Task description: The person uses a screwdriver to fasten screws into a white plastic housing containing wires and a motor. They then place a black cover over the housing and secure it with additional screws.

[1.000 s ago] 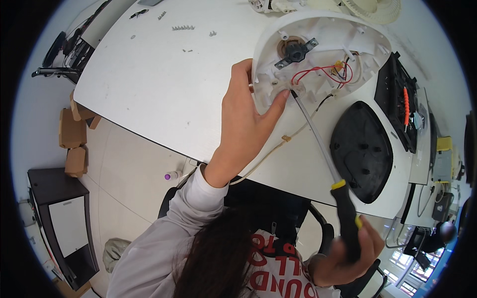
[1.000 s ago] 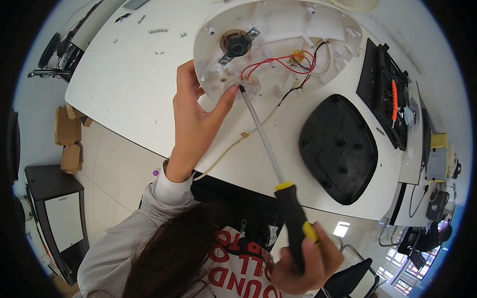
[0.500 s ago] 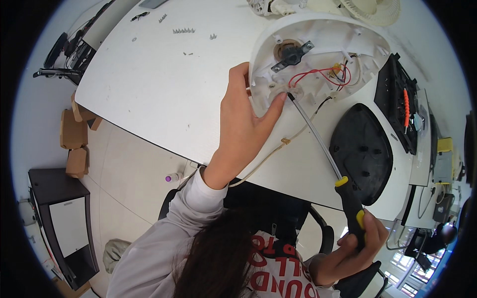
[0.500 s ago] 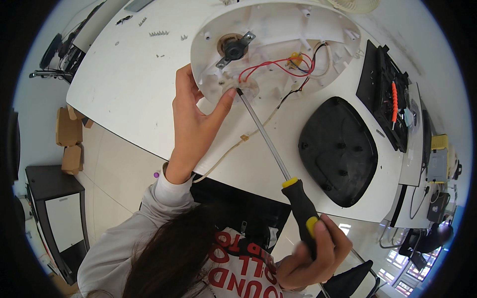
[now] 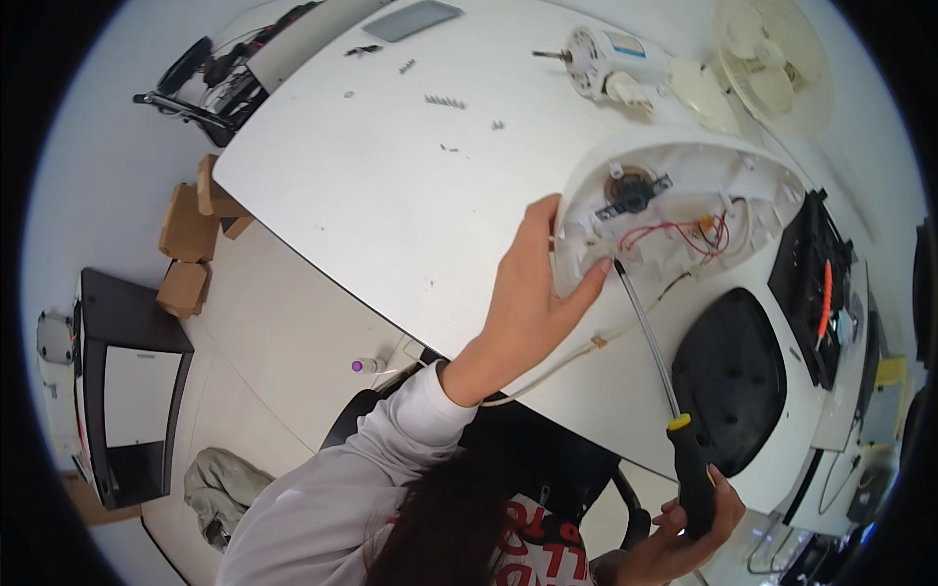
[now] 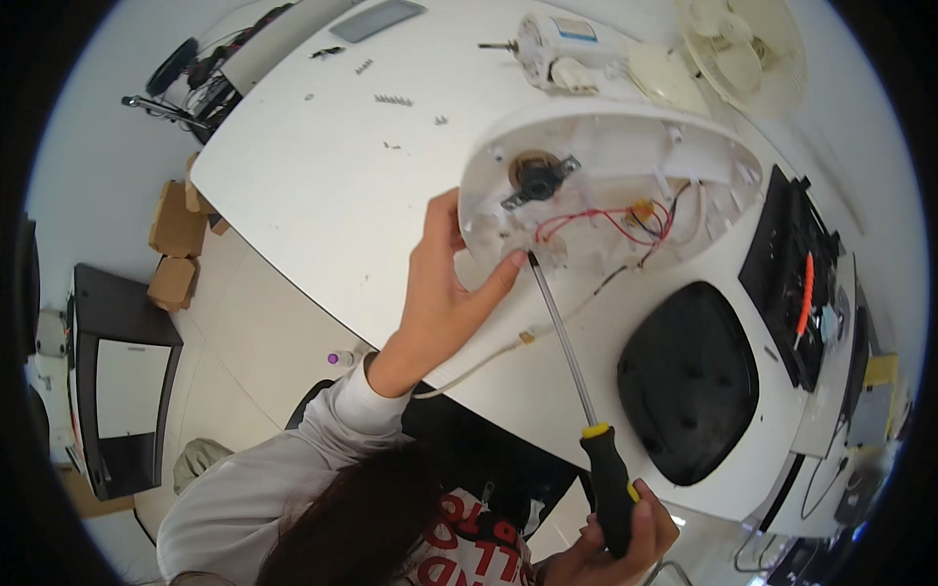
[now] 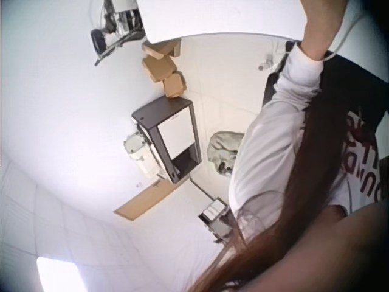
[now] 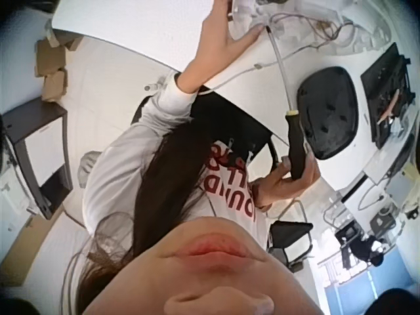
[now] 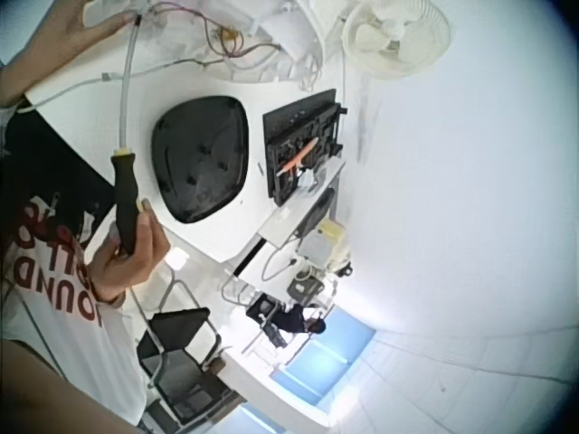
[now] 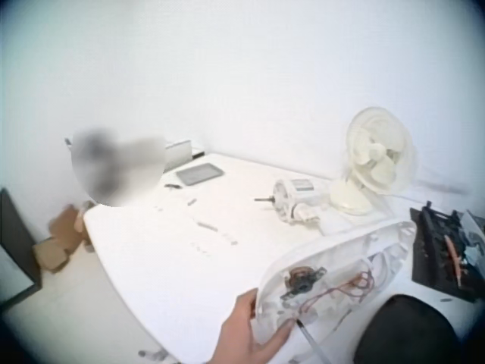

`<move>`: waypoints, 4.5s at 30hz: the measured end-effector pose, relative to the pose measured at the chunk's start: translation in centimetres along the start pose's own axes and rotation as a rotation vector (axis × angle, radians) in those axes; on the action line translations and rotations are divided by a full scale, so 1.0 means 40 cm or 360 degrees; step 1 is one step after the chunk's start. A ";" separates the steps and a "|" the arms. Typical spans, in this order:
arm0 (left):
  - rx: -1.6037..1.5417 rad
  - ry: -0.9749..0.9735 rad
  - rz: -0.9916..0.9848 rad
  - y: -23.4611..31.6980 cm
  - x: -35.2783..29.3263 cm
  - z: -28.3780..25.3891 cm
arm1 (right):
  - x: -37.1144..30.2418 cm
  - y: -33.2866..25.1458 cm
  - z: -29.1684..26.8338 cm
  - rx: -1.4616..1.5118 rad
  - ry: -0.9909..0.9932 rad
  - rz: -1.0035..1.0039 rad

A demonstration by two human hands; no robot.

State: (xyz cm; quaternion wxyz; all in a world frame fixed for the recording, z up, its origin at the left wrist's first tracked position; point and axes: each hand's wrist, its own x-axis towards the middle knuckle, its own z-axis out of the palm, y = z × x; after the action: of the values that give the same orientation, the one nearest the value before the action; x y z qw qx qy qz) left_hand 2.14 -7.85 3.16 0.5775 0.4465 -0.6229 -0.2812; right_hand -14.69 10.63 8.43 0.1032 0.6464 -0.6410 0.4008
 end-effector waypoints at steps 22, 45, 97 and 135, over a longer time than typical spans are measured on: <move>0.0331 0.0092 -0.0165 0.004 0.000 -0.124 | 0.047 0.144 0.107 0.3584 -0.0653 0.1381; 0.1559 -0.0312 0.0580 -0.225 0.226 -0.297 | 0.006 0.049 -0.019 0.2308 0.0124 0.0933; -0.0907 -0.0635 -0.0691 0.013 -0.127 -0.136 | -0.053 0.160 -0.033 0.0779 -0.0436 0.0569; 0.0047 0.0033 -0.0051 -0.036 -0.055 -0.077 | -0.103 0.089 0.082 0.0709 0.0322 0.0222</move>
State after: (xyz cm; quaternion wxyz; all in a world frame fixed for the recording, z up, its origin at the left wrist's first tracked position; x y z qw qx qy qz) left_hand 5.33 -6.04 1.42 0.5728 0.4678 -0.6136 -0.2767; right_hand -16.06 11.02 2.25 -0.0061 0.5640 -0.5663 0.6010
